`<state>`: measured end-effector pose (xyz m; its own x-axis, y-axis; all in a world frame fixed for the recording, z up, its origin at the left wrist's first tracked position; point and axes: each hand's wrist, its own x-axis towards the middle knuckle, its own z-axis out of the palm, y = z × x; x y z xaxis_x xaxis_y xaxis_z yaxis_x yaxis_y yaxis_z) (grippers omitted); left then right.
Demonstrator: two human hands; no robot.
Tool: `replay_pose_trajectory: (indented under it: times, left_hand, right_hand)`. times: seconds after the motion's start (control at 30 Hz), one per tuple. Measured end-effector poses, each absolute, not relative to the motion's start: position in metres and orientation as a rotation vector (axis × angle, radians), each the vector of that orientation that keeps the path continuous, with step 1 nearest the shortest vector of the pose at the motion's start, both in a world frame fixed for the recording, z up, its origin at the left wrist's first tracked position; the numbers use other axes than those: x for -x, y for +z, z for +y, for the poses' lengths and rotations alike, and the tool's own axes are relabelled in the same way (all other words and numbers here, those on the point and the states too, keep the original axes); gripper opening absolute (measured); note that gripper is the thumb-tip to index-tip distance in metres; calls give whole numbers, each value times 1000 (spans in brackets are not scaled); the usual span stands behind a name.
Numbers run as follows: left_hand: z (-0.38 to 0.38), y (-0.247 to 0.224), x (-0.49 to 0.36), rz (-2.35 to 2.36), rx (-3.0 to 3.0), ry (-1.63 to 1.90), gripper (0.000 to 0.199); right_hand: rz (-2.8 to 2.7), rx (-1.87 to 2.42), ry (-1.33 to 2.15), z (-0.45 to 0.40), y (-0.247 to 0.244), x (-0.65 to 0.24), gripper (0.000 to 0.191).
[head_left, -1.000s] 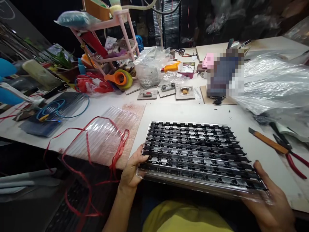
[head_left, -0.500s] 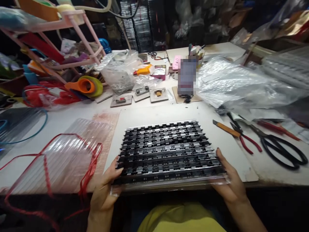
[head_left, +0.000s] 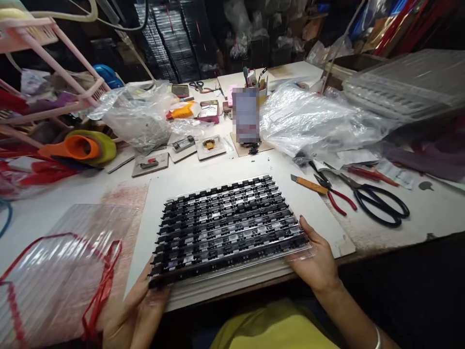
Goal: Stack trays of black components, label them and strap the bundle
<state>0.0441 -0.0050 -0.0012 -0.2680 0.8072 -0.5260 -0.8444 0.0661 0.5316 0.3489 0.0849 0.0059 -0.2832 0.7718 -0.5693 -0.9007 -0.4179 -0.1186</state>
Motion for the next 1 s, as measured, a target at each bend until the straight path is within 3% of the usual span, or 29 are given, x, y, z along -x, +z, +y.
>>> replay_pose_trajectory:
  times: [1.0]
  left_hand:
    - [-1,-3,-55,1127,-34,1600,56]
  right_hand:
    - [1,913,1915,82,3,-362,27]
